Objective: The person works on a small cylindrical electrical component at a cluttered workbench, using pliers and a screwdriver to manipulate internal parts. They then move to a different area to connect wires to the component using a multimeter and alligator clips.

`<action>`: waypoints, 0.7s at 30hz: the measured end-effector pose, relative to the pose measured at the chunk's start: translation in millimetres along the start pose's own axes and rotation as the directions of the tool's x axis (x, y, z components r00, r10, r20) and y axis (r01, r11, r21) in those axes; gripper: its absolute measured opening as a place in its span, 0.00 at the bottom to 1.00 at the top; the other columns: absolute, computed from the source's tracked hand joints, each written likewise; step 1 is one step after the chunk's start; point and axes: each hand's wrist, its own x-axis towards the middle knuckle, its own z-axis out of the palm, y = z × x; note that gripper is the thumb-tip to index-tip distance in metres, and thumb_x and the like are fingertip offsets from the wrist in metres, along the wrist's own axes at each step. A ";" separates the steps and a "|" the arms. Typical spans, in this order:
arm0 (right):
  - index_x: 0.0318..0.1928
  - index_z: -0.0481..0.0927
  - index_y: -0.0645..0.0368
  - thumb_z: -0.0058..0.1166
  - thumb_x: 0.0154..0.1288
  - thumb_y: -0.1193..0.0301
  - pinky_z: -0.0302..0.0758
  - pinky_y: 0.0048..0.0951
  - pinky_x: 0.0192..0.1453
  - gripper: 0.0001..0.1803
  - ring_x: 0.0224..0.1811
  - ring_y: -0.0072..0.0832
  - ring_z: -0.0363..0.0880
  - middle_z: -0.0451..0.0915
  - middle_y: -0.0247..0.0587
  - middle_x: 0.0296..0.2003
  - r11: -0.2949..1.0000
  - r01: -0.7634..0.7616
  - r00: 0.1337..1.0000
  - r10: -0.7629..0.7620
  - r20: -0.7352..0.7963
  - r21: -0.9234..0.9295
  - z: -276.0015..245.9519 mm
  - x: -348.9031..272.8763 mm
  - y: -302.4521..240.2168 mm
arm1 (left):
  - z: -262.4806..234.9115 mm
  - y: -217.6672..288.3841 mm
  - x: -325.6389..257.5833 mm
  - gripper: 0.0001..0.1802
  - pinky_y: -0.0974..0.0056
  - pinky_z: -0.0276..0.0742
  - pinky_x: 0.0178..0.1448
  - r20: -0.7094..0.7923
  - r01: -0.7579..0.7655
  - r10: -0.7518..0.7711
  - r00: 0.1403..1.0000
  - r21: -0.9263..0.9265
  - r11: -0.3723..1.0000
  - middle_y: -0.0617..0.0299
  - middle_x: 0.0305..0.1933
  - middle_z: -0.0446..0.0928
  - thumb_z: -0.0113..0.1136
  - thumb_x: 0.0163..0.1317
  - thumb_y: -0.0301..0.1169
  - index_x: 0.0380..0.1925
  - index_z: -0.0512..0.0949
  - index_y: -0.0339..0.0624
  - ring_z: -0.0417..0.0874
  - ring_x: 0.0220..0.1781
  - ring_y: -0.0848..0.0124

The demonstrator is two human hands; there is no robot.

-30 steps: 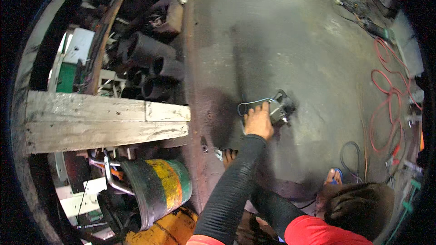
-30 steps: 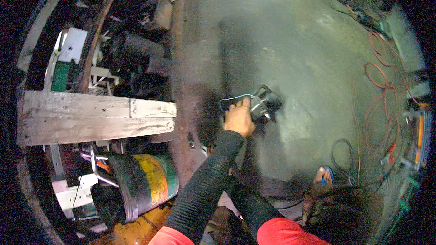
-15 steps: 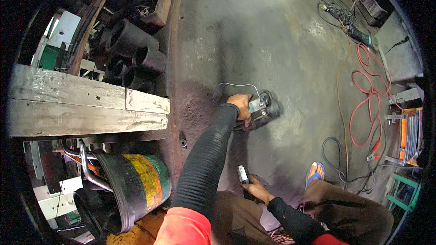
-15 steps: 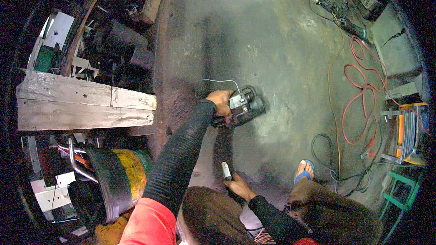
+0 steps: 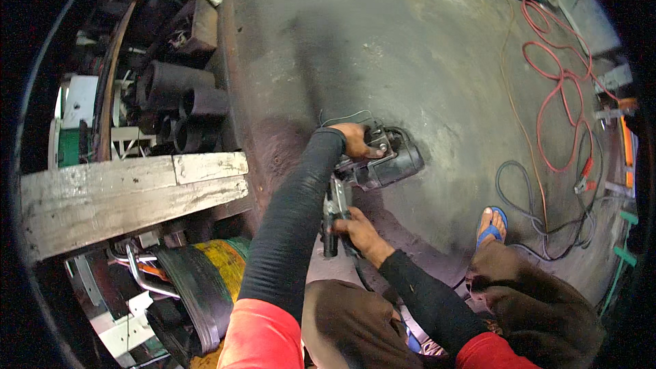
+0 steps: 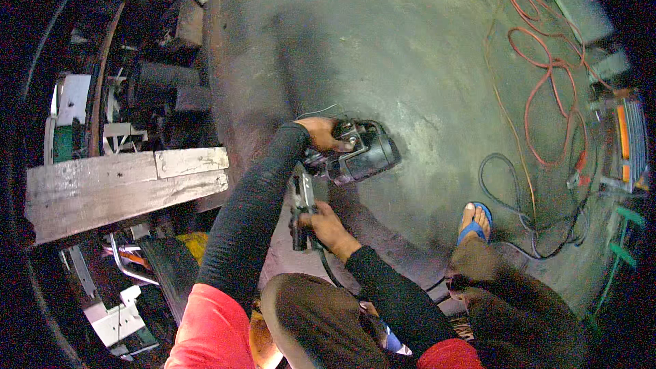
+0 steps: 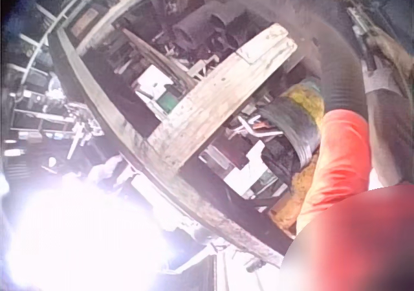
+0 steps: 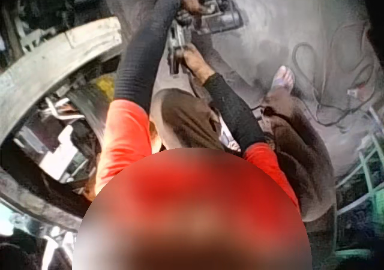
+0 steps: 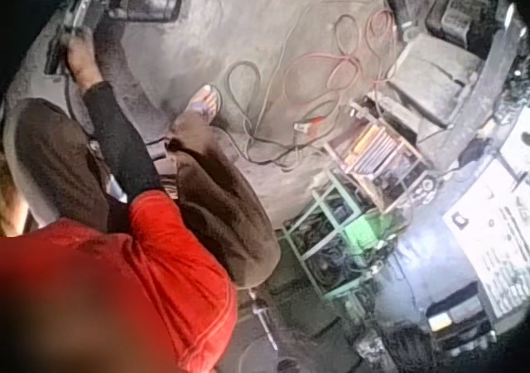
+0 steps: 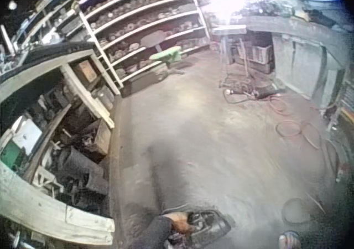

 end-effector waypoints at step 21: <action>0.41 0.86 0.67 0.57 0.66 0.59 0.75 0.36 0.40 0.20 0.33 0.33 0.82 0.86 0.41 0.33 0.985 -0.093 0.961 0.127 -0.245 0.145 18.5 80.8 -35.1 | -5.7 -1.9 -0.1 0.49 0.52 0.79 0.64 0.045 0.020 -0.022 0.999 0.041 0.999 0.40 0.56 0.84 0.78 0.45 0.66 0.55 0.83 0.35 0.85 0.60 0.49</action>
